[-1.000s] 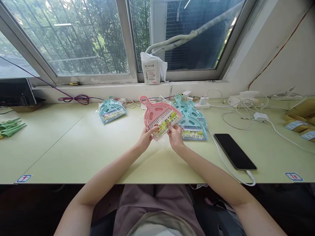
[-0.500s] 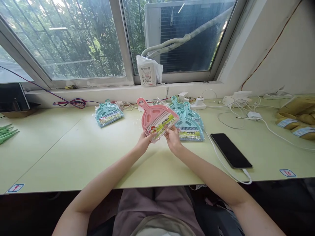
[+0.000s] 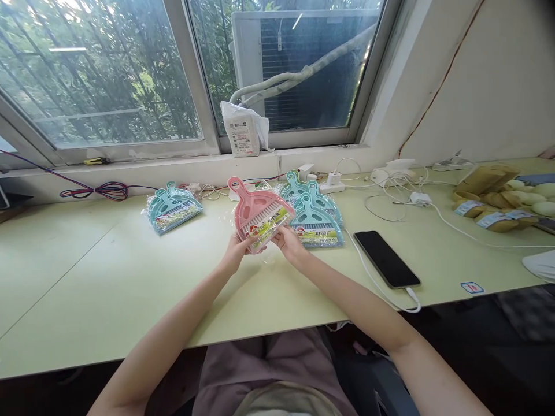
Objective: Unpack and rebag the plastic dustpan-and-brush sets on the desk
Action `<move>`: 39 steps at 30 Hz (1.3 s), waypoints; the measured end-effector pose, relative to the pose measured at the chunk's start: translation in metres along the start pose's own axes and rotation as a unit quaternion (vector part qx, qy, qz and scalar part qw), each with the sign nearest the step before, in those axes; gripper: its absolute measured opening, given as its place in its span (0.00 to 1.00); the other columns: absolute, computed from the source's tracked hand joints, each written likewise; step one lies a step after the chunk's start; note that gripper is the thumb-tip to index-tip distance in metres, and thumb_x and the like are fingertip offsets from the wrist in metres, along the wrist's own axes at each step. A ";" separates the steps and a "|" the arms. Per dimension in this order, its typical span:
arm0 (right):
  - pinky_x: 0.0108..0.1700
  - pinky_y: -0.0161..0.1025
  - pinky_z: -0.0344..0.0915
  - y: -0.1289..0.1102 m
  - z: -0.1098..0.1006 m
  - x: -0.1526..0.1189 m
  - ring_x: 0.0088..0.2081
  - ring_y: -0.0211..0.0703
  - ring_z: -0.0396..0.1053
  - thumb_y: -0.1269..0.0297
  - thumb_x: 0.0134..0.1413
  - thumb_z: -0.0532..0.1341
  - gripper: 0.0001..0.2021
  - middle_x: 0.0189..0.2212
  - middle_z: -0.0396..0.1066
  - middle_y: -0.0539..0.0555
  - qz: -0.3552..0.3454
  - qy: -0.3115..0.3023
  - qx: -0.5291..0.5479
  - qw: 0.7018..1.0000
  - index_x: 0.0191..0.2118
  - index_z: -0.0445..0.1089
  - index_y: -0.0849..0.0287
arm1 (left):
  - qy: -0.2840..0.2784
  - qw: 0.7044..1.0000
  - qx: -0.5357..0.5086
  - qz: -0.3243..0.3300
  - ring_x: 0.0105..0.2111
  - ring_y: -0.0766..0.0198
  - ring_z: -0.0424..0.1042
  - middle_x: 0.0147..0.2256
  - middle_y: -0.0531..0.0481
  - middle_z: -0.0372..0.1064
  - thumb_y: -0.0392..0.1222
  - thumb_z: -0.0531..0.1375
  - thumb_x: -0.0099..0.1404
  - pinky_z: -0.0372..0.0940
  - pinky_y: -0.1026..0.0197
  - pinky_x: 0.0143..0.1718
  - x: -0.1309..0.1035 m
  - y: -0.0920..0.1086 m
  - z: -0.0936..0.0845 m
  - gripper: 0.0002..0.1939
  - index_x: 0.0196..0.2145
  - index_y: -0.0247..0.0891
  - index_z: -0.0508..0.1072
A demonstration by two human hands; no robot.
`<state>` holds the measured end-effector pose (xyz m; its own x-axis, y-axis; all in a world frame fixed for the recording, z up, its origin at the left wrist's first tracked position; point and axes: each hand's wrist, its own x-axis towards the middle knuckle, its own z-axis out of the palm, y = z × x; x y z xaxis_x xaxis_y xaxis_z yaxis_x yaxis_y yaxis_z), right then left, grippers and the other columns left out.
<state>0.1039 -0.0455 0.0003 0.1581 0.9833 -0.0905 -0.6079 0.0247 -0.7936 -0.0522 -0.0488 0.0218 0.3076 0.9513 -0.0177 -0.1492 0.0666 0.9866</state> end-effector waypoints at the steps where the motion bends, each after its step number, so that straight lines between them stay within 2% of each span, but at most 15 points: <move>1: 0.48 0.44 0.74 -0.002 0.000 0.002 0.37 0.41 0.77 0.69 0.48 0.63 0.05 0.33 0.79 0.52 0.012 -0.015 -0.015 1.000 0.33 0.69 0.56 | 0.003 1.000 -0.005 0.000 0.27 0.54 0.78 0.35 0.42 0.77 0.42 0.70 0.48 0.74 0.54 0.29 0.002 0.003 -0.003 0.27 0.46 0.32 0.72; 4: 0.49 0.47 0.73 -0.013 -0.002 0.005 0.38 0.43 0.78 0.70 0.51 0.60 0.05 0.35 0.79 0.53 0.032 -0.111 -0.101 0.988 0.36 0.71 0.57 | 0.022 0.999 -0.025 0.014 0.27 0.56 0.77 0.37 0.43 0.77 0.36 0.69 0.46 0.76 0.55 0.26 0.009 0.016 -0.019 0.25 0.44 0.31 0.72; 5: 0.48 0.49 0.73 -0.018 -0.003 0.005 0.38 0.44 0.78 0.69 0.53 0.58 0.07 0.36 0.79 0.54 0.011 -0.144 -0.156 0.977 0.38 0.72 0.57 | 0.026 0.999 -0.033 0.025 0.28 0.57 0.77 0.39 0.43 0.77 0.35 0.68 0.46 0.76 0.55 0.26 0.012 0.022 -0.027 0.24 0.43 0.31 0.72; 7: 0.52 0.51 0.71 -0.027 -0.006 0.003 0.44 0.46 0.76 0.70 0.58 0.54 0.12 0.42 0.78 0.55 -0.107 -0.178 -0.305 0.929 0.42 0.73 0.56 | 0.045 0.997 -0.039 0.044 0.26 0.60 0.76 0.39 0.44 0.76 0.33 0.65 0.47 0.75 0.58 0.22 0.018 0.034 -0.045 0.22 0.43 0.32 0.72; 9: 0.61 0.52 0.62 -0.035 -0.009 -0.002 0.55 0.46 0.70 0.76 0.59 0.51 0.19 0.53 0.73 0.53 -0.278 -0.170 -0.469 0.821 0.48 0.73 0.52 | 0.074 0.995 -0.053 0.046 0.25 0.62 0.75 0.37 0.45 0.76 0.30 0.63 0.49 0.75 0.60 0.22 0.023 0.043 -0.063 0.18 0.41 0.33 0.73; 12: 0.69 0.55 0.44 -0.042 -0.010 -0.010 0.68 0.46 0.51 0.81 0.59 0.52 0.30 0.65 0.58 0.46 -0.450 -0.139 -0.636 0.611 0.60 0.64 0.43 | 0.094 0.993 -0.067 0.003 0.20 0.67 0.71 0.30 0.48 0.74 0.29 0.61 0.49 0.71 0.66 0.16 0.028 0.046 -0.081 0.12 0.34 0.32 0.73; 13: 0.70 0.56 0.43 -0.043 -0.010 -0.011 0.69 0.46 0.48 0.80 0.60 0.54 0.30 0.66 0.56 0.46 -0.476 -0.128 -0.660 0.567 0.62 0.61 0.41 | 0.086 0.994 -0.066 -0.012 0.19 0.68 0.70 0.28 0.49 0.73 0.28 0.61 0.49 0.70 0.67 0.16 0.028 0.045 -0.083 0.11 0.33 0.32 0.73; 14: 0.69 0.55 0.45 -0.043 -0.010 -0.012 0.69 0.47 0.48 0.77 0.60 0.56 0.29 0.66 0.56 0.48 -0.493 -0.116 -0.669 0.544 0.63 0.59 0.42 | 0.073 0.995 -0.063 -0.024 0.18 0.68 0.69 0.27 0.49 0.73 0.28 0.62 0.48 0.70 0.67 0.16 0.028 0.043 -0.084 0.10 0.32 0.32 0.73; 16: 0.66 0.50 0.53 -0.044 -0.009 -0.011 0.65 0.47 0.55 0.69 0.62 0.59 0.23 0.62 0.63 0.51 -0.512 -0.102 -0.651 0.552 0.61 0.64 0.46 | 0.037 0.997 -0.051 -0.040 0.18 0.67 0.70 0.27 0.49 0.73 0.29 0.63 0.48 0.71 0.65 0.17 0.027 0.038 -0.081 0.11 0.32 0.32 0.74; 19: 0.58 0.44 0.63 -0.045 -0.010 -0.005 0.53 0.43 0.68 0.62 0.62 0.60 0.09 0.47 0.76 0.50 -0.521 -0.118 -0.594 0.602 0.45 0.75 0.48 | -0.003 0.998 -0.039 -0.050 0.19 0.65 0.72 0.29 0.48 0.74 0.29 0.63 0.48 0.73 0.64 0.19 0.024 0.034 -0.073 0.14 0.36 0.31 0.74; 21: 0.55 0.43 0.65 -0.045 -0.012 0.000 0.48 0.42 0.71 0.60 0.61 0.61 0.07 0.41 0.78 0.49 -0.530 -0.121 -0.558 0.627 0.37 0.77 0.49 | -0.021 0.998 -0.030 -0.052 0.21 0.64 0.73 0.31 0.47 0.75 0.30 0.64 0.49 0.73 0.64 0.20 0.024 0.033 -0.070 0.17 0.39 0.32 0.74; 24: 0.53 0.42 0.66 -0.045 -0.014 0.002 0.45 0.41 0.72 0.59 0.61 0.61 0.07 0.39 0.78 0.49 -0.540 -0.111 -0.521 0.652 0.35 0.77 0.49 | -0.050 0.997 0.003 -0.066 0.19 0.62 0.73 0.27 0.46 0.75 0.33 0.65 0.50 0.71 0.65 0.16 0.027 0.031 -0.074 0.13 0.36 0.30 0.75; 30: 0.45 0.39 0.64 -0.042 -0.016 0.003 0.39 0.40 0.74 0.57 0.60 0.62 0.08 0.34 0.79 0.48 -0.523 -0.092 -0.545 0.648 0.34 0.78 0.49 | -0.083 0.990 0.041 -0.105 0.20 0.58 0.75 0.24 0.44 0.74 0.37 0.66 0.52 0.71 0.64 0.18 0.029 0.029 -0.078 0.16 0.39 0.29 0.75; 35: 0.44 0.40 0.58 -0.039 -0.019 0.005 0.33 0.39 0.71 0.55 0.60 0.62 0.10 0.29 0.78 0.47 -0.525 -0.063 -0.576 0.624 0.33 0.79 0.49 | -0.093 0.990 0.050 -0.088 0.18 0.66 0.72 0.31 0.47 0.77 0.37 0.66 0.53 0.72 0.65 0.19 0.016 0.037 -0.065 0.32 0.57 0.36 0.68; 39: 0.49 0.43 0.54 -0.036 -0.020 0.003 0.35 0.39 0.70 0.55 0.61 0.61 0.10 0.30 0.78 0.47 -0.513 -0.032 -0.592 0.621 0.33 0.79 0.48 | -0.107 0.990 0.068 -0.066 0.20 0.67 0.73 0.38 0.46 0.77 0.38 0.67 0.54 0.75 0.62 0.23 0.009 0.042 -0.057 0.38 0.62 0.38 0.63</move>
<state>0.1423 -0.0475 0.0165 -0.0645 0.5659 0.8220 0.7912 0.5309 -0.3035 -0.1092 -0.0202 0.0542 0.5109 0.8503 -0.1266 0.0289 0.1302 0.9911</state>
